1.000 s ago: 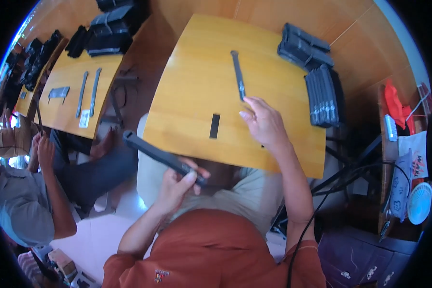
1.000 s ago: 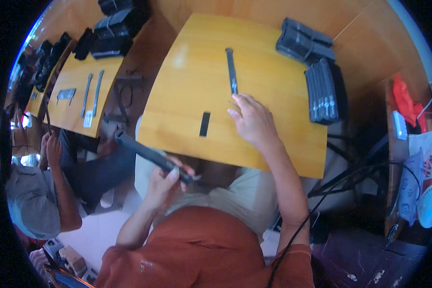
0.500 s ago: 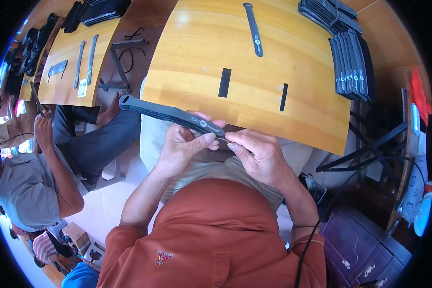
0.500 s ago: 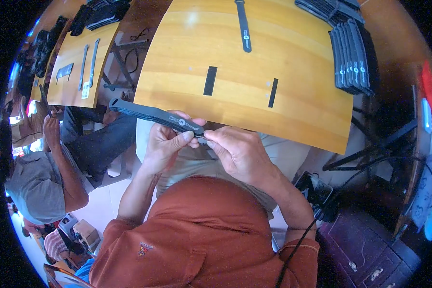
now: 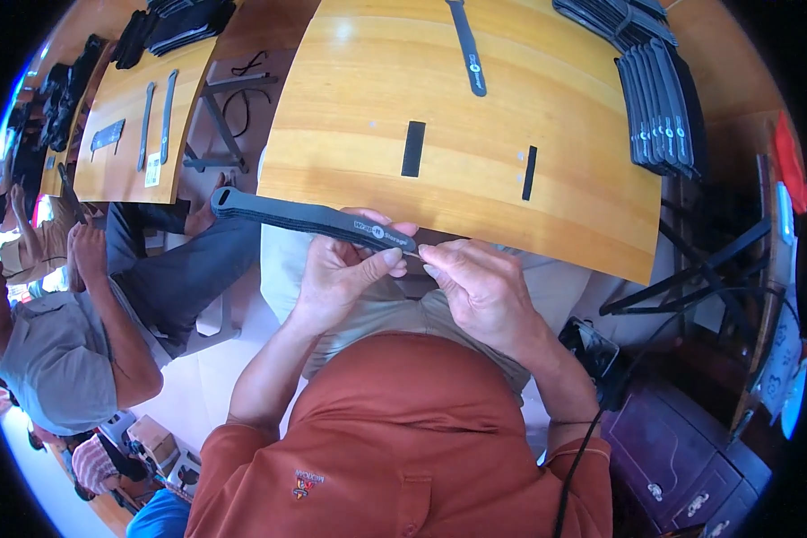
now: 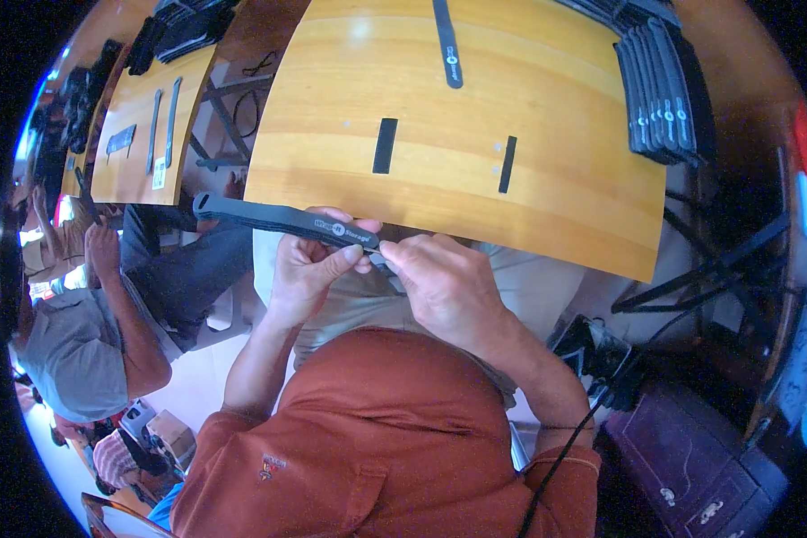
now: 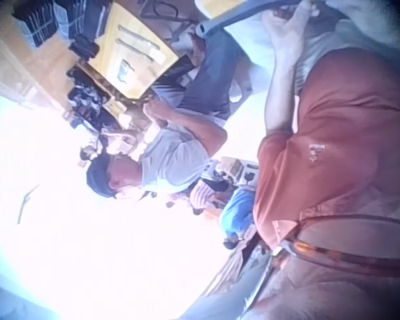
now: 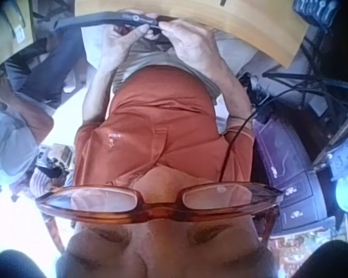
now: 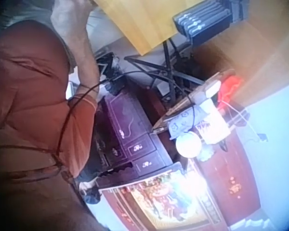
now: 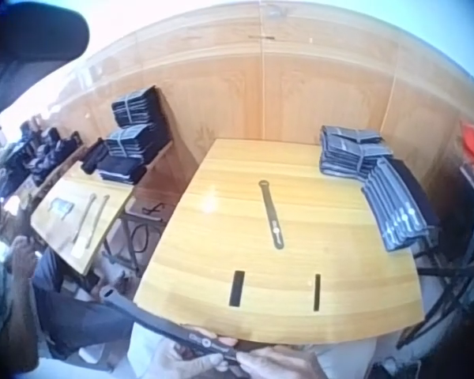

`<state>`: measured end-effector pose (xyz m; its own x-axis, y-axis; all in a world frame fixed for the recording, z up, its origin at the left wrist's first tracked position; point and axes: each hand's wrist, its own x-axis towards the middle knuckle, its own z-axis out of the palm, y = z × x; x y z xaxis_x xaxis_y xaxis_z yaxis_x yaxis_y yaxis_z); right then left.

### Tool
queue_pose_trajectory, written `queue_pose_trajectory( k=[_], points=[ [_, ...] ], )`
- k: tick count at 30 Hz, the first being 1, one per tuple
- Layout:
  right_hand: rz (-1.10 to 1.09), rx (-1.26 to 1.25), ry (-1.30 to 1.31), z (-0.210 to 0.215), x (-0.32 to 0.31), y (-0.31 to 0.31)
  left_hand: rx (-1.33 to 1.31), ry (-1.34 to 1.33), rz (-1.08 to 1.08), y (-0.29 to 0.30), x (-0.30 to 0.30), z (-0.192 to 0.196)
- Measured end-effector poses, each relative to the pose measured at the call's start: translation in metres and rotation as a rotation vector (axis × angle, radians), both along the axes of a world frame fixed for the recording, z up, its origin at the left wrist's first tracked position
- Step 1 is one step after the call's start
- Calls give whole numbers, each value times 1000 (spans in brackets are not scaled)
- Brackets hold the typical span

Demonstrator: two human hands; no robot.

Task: The worker is inspecting, cleaning, and aligning black fabric or rubber straps on a wooden table at a factory workstation.

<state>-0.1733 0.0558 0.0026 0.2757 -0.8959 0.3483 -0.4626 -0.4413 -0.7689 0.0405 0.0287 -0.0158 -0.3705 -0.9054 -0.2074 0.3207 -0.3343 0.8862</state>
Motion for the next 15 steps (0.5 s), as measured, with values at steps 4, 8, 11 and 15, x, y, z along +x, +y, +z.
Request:
queue_pose_trajectory(
  k=[4, 8, 11, 15],
  points=[
    [-43, -2, 66, 1, 6, 6, -25, -64, 70, 4, -5, 3],
    [-102, -87, 164, -4, 10, 9, -38, -105, 103, 6, -9, 6],
    [-119, -166, 289, -2, 14, 9, -40, -108, 159, 9, -11, 4],
    [-145, -218, 362, -1, 20, 11, -99, -138, 206, 13, -12, -1]
  ],
)
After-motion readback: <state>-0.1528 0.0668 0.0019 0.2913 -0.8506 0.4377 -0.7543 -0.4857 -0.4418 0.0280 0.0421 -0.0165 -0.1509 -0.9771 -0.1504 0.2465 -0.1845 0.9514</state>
